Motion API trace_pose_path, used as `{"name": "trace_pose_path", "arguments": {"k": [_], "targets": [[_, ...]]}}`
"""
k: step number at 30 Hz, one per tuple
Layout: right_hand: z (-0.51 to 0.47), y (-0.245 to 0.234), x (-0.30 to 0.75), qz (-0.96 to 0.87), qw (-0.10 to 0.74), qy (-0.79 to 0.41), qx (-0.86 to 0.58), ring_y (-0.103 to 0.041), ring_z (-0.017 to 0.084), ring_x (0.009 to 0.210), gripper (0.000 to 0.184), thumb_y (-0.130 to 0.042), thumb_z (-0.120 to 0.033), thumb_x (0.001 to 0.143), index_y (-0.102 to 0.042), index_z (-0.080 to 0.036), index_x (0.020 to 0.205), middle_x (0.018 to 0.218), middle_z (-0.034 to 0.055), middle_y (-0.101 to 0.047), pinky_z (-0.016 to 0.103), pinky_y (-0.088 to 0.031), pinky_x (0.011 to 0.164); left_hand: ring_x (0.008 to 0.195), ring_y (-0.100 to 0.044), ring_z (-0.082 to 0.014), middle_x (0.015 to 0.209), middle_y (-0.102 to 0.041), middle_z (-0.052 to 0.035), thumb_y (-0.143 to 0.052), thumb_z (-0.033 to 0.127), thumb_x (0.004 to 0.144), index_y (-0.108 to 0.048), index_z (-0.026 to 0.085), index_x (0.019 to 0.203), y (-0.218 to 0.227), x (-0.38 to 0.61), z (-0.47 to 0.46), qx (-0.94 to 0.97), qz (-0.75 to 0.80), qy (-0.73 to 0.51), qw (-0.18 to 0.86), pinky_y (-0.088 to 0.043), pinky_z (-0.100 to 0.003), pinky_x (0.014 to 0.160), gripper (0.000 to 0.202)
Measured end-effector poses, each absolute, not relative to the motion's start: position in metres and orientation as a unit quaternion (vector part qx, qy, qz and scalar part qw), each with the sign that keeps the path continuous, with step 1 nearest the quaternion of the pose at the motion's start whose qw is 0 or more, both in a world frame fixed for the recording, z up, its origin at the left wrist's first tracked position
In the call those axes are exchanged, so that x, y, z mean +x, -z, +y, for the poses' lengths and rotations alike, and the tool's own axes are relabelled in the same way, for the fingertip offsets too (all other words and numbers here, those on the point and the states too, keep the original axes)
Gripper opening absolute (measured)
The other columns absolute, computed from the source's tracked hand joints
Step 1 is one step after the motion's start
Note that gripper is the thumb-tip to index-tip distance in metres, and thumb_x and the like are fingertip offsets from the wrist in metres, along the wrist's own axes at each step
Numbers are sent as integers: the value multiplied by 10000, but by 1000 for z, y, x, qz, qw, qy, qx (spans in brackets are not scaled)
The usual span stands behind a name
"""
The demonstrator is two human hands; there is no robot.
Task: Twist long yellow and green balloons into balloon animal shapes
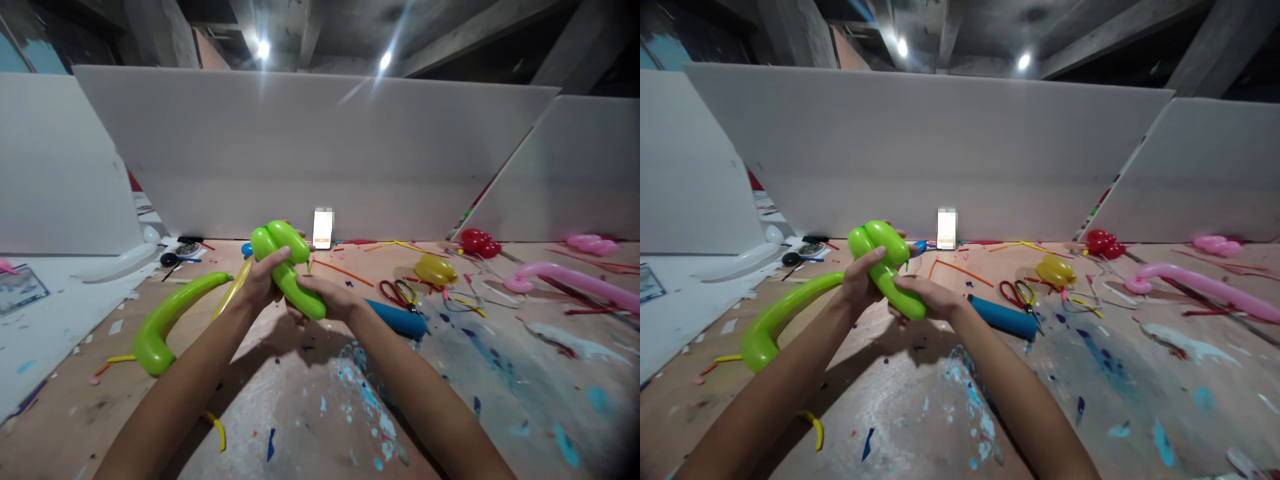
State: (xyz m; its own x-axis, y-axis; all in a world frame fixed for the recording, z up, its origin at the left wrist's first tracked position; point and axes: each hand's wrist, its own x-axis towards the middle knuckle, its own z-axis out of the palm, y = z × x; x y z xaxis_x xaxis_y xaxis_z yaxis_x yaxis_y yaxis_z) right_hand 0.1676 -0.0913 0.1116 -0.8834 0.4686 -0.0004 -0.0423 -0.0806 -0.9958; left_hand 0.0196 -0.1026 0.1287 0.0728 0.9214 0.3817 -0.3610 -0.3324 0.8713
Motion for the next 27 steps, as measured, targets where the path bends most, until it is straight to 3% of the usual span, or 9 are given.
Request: {"name": "trace_pose_path", "arguments": {"k": [4, 6, 10, 13, 15, 17, 21, 24, 27], "targets": [[-91, -95, 158, -531, 143, -829, -101, -478, 128, 366, 446, -216, -520, 915, -456, -158, 1011, 624, 9, -555, 229, -369, 319, 967, -680, -312, 1090, -676, -104, -676, 357, 714, -539, 218, 1188, -126, 14, -105, 523, 206, -569, 600, -545, -286, 527, 513], [-95, -92, 153, -506, 123, -849, -91, -391, 118, 292, 462, -183, -515, 920, -449, -155, 1033, 574, -15, -520, 224, -292, 256, 968, -681, -321, 1091, -676, -111, -703, 345, 687, -542, 209, 1184, -126, 11, -106, 529, 192, -547, 620, -578, -326, 603, 540], [-106, -96, 145, -494, 155, -851, -91, -455, 122, 358, 360, -227, -433, 926, -468, -167, 951, 632, -1, -533, 231, -360, 307, 930, -691, -309, 1058, -680, -107, -747, 328, 650, -575, 189, 1134, -128, 6, -106, 541, 150, -518, 645, -569, -441, 819, 532], [-110, -105, 143, -538, 190, -805, -161, -433, 96, 377, 279, -319, -428, 894, -448, -189, 831, 599, -37, -475, 216, -376, 355, 937, -683, -292, 1006, -690, -91, -736, 326, 677, -596, 185, 1103, -129, 8, -104, 549, 157, -546, 613, -557, -430, 827, 470], [-110, -112, 144, -630, 244, -692, -252, -455, 98, 417, 239, -369, -389, 875, -439, -189, 762, 594, -30, -473, 218, -383, 400, 919, -677, -261, 960, -694, -74, -733, 312, 695, -617, 180, 1061, -128, 13, -102, 546, 187, -592, 562, -551, -388, 806, 407], [-110, -117, 146, -737, 314, -479, -358, -498, 119, 505, 190, -419, -317, 856, -448, -185, 723, 620, -1, -504, 237, -396, 479, 856, -671, -219, 909, -689, -56, -743, 305, 694, -640, 169, 990, -125, 22, -99, 530, 231, -648, 496, -538, -345, 784, 341], [-115, -117, 143, -815, 330, -64, -472, -545, 198, 713, 128, -430, -255, 877, -527, -173, 858, 804, 76, -586, 309, -416, 638, 762, -645, -181, 861, -662, -46, -771, 337, 658, -627, 149, 907, -116, 37, -92, 439, 348, -732, 388, -521, -307, 717, 343], [-121, -112, 137, -818, 303, 52, -486, -538, 255, 860, 217, -426, -256, 883, -531, -134, 1029, 981, 145, -574, 374, -436, 742, 766, -639, -178, 882, -654, -52, -782, 331, 628, -599, 146, 936, -114, 41, -88, 370, 411, -758, 347, -509, -299, 701, 403], [-120, -110, 138, -833, 301, 44, -463, -517, 268, 938, 261, -422, -191, 856, -515, -98, 1081, 1028, 170, -549, 406, -433, 830, 786, -644, -184, 909, -658, -63, -785, 316, 611, -595, 139, 961, -113, 40, -85, 359, 415, -762, 344, -508, -312, 725, 436]]}}
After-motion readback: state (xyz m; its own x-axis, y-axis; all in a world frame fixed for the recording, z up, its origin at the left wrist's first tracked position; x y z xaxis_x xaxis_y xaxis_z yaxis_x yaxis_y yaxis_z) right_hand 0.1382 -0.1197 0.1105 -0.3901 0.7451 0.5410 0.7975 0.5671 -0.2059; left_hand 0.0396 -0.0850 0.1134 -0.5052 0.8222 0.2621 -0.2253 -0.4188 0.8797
